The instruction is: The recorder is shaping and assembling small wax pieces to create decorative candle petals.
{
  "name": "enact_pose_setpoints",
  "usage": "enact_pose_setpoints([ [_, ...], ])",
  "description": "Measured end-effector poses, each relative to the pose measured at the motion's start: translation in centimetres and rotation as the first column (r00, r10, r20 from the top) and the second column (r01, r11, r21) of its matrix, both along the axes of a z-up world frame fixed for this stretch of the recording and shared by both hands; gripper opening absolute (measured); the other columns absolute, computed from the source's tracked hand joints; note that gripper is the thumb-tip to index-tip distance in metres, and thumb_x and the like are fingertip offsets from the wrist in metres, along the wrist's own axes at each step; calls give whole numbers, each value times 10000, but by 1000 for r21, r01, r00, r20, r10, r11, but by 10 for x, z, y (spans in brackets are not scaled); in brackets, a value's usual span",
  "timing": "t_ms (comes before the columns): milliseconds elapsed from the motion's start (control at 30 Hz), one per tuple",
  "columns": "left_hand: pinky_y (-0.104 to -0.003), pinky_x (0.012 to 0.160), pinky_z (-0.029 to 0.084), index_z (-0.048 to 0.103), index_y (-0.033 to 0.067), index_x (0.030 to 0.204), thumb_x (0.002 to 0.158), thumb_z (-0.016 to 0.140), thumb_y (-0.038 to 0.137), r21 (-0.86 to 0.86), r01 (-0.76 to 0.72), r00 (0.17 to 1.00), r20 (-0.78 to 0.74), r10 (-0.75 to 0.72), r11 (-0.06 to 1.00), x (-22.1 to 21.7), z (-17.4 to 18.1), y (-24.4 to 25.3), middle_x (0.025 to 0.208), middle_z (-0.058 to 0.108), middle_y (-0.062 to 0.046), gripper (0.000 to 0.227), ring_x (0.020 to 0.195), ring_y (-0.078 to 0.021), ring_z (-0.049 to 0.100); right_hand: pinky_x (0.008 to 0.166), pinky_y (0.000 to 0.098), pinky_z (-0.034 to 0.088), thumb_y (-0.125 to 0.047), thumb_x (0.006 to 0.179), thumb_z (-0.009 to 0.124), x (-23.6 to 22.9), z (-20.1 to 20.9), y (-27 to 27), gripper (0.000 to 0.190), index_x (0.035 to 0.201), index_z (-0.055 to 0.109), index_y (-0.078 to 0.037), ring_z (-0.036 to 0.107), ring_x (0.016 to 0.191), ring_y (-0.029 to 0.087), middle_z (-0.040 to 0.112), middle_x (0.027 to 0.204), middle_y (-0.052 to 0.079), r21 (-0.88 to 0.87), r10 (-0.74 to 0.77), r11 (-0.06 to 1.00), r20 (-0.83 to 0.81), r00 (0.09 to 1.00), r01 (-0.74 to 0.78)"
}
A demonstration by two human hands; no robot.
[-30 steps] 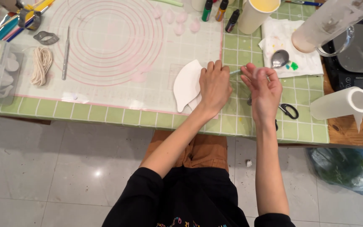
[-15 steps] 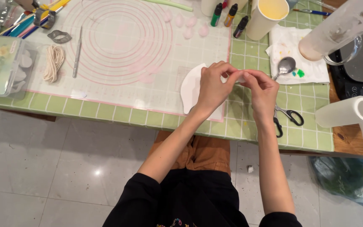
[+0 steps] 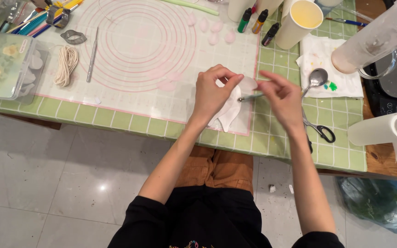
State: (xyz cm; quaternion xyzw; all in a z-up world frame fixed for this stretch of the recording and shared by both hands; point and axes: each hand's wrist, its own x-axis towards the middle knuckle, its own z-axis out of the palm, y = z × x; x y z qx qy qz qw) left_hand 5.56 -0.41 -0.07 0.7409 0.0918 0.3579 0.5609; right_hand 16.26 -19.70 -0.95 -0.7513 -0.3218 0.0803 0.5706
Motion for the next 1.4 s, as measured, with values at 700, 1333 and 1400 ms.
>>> enact_pose_setpoints([
  [700,-293,878,501,810,58,1001,857,800,18,-97,331,939,135,-317,939,-48,0,23,921,767,-44,150,885,-129,678,899,320,598,-64,996,667,-66,23,35,177,1121,715,51,774,958,257,768,1016,136,272,219,957,-432,875,-105],
  [1333,-269,814,511,786,17,1001,893,791,-18,-209,405,904,239,-355,890,-50,-4,22,967,724,-45,114,863,-100,629,857,290,594,-56,1010,696,-93,25,39,192,1142,683,83,778,922,223,776,963,159,318,72,948,-280,957,22],
  [1400,-269,818,515,783,18,986,896,789,-19,-210,413,899,245,-362,886,-51,-3,22,962,722,-42,97,866,-100,634,861,289,597,-59,1009,695,-95,27,39,196,1146,683,81,779,921,222,775,971,157,316,76,948,-284,956,18],
])
